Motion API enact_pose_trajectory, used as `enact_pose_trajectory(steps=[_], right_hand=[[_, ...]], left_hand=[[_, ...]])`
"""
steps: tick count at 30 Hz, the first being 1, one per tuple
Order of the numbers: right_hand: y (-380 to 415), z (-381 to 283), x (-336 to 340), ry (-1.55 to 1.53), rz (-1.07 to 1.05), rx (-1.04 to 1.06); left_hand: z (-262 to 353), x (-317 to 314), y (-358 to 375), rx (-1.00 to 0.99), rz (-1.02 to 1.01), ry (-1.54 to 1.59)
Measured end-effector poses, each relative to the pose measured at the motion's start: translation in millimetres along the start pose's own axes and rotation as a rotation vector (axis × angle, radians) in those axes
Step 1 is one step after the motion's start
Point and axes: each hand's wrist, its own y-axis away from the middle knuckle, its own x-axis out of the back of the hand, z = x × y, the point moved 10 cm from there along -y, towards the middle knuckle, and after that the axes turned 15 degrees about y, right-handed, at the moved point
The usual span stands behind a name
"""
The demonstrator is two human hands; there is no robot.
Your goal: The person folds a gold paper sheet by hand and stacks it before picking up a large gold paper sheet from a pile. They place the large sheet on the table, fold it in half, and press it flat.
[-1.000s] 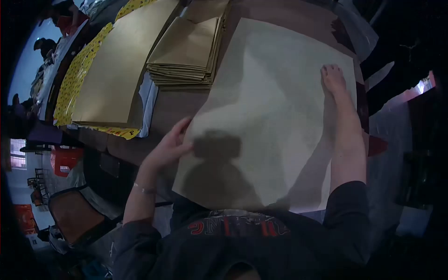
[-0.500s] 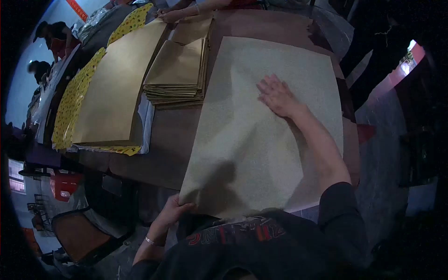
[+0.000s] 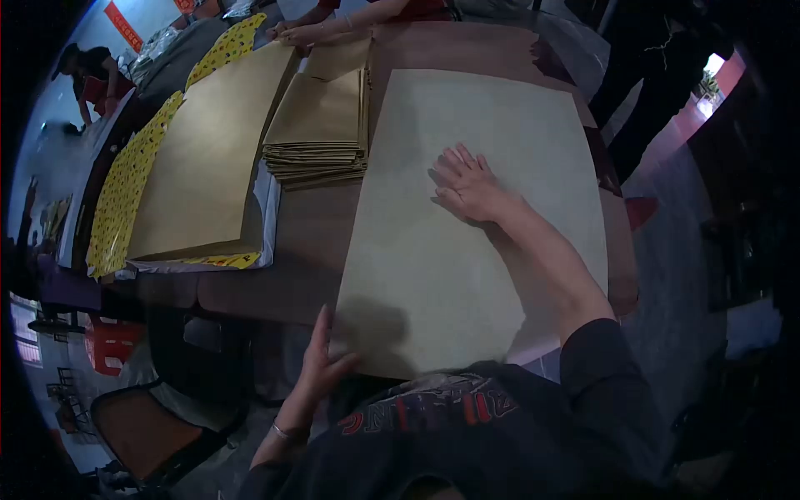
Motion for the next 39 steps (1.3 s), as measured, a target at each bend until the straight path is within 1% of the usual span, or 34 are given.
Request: enact_pose_trajectory(steps=[1,2,4,5,6,7,8,10,11,12,13,14,16,17,18,19,20,21,22,23,24,25,26,28,30,31,32,33,34,35,36,37,38,39], right_hand=[[7,-8,10,-0.042,0.070,0.020],[11,-13,12,-0.041,0.062,0.013],[21,-18,5,0.043,-0.107,0.026],[28,-15,13,0.042,-0.088,0.037],[40,-2,20,0.032,-0.101,0.005],[58,19,46,0.042,-0.059,-0.069],[75,43,62,0.057,-0.019,-0.143],[130,118,71,0.092,0.088,-0.277],[171,146,78,0.142,0.043,-0.386],[213,169,86,0.193,-0.002,-0.489],[259,191,73,0.261,-0.125,-0.561],[300,207,63,0.329,-0.250,-0.625],[369,190,52,0.304,-0.520,-0.701],[395,178,42,0.299,-0.514,-0.689],[415,163,27,0.288,-0.508,-0.674],[426,148,18,0.284,-0.511,-0.681],[430,130,18,0.237,-0.411,-0.653],[431,116,16,0.191,-0.308,-0.621],[434,110,-2,0.191,-0.302,-0.624],[428,104,-8,0.136,-0.085,-0.593],[426,97,-4,0.079,0.130,-0.556],[417,84,7,0.035,0.308,-0.511],[411,79,2,0.033,0.319,-0.504],[404,63,13,-0.114,0.582,-0.361],[403,54,31,-0.278,0.730,-0.344],[405,61,24,-0.373,0.710,-0.425],[406,67,16,-0.468,0.687,-0.504],[406,66,14,-0.480,0.689,-0.487],[411,72,11,-0.475,0.723,-0.540],[410,71,20,-0.468,0.757,-0.591],[410,69,24,-0.531,0.719,-0.638],[409,65,29,-0.540,0.720,-0.618],[410,66,25,-0.575,0.677,-0.668],[412,67,24,-0.608,0.633,-0.721]], left_hand=[[10,2,1,-0.052,0.016,-0.033],[20,4,1,-0.104,0.033,-0.068],[-9,-4,-1,0.275,-0.204,-0.155],[-7,-7,-4,0.282,-0.229,-0.160],[0,-13,-8,0.251,-0.263,-0.109],[5,-19,-12,0.225,-0.304,-0.056],[7,-20,-15,0.242,-0.345,-0.062],[28,-24,-26,0.129,-0.443,0.031],[48,-33,-30,0.031,-0.439,0.060],[54,-33,-35,0.037,-0.430,0.109],[56,-30,-43,0.040,-0.419,0.159],[56,-31,-49,0.074,-0.466,0.314],[77,-47,-57,0.062,-0.445,0.477],[79,-49,-70,0.012,-0.488,0.556],[83,-56,-78,0.019,-0.498,0.557],[93,-63,-87,0.004,-0.519,0.627],[102,-68,-93,-0.015,-0.536,0.695],[106,-71,-101,-0.017,-0.540,0.691],[111,-75,-107,-0.014,-0.572,0.736],[115,-77,-113,-0.014,-0.601,0.782],[117,-75,-119,-0.011,-0.640,0.795],[122,-77,-117,-0.020,-0.636,0.789],[131,-83,-110,-0.036,-0.666,0.765],[145,-86,-99,-0.067,-0.691,0.742],[152,-84,-84,-0.134,-0.730,0.566],[152,-78,-80,-0.143,-0.715,0.561],[148,-64,-82,-0.170,-0.602,0.449],[144,-49,-84,-0.192,-0.488,0.335],[140,-36,-86,-0.199,-0.468,0.329],[126,-14,-93,-0.130,-0.398,0.343],[111,7,-99,-0.063,-0.329,0.360],[113,24,-101,-0.142,-0.221,0.287],[114,35,-98,-0.151,-0.204,0.287],[124,39,-92,-0.262,-0.205,0.084]])
